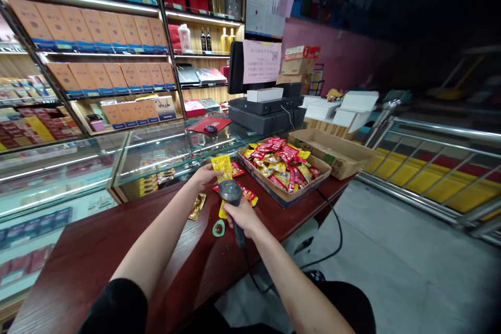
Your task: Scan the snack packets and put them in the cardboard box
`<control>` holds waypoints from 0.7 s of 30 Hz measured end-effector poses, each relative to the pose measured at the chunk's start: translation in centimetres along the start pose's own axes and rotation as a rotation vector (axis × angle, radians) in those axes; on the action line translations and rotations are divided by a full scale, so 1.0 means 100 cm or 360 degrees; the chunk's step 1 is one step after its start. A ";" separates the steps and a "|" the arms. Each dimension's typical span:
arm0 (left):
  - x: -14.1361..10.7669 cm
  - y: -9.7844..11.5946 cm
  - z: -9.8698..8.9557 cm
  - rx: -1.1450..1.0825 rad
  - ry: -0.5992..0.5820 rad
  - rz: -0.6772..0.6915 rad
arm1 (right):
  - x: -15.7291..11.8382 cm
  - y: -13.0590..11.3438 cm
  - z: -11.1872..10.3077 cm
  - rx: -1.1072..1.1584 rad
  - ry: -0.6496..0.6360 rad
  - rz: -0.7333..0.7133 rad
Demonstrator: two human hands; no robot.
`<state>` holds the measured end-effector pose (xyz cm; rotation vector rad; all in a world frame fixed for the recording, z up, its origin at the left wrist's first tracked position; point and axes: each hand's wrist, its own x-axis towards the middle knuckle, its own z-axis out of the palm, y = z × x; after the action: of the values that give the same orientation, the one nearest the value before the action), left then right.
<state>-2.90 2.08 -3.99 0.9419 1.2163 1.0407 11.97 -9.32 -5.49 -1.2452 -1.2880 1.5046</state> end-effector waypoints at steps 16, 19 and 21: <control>-0.010 0.005 -0.001 -0.0078 -0.0082 -0.0031 | 0.009 -0.013 -0.016 0.0344 0.0200 -0.0140; -0.016 0.004 0.002 -0.0082 -0.0153 -0.0147 | 0.024 -0.033 -0.035 0.0616 0.0241 -0.0072; -0.021 0.004 0.008 -0.0075 -0.0187 -0.0224 | 0.034 -0.046 -0.049 0.0767 0.0123 0.0138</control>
<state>-2.26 0.14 -2.94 0.8562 1.1389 0.8869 15.89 -4.17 -1.67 -1.0359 -0.7635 1.6839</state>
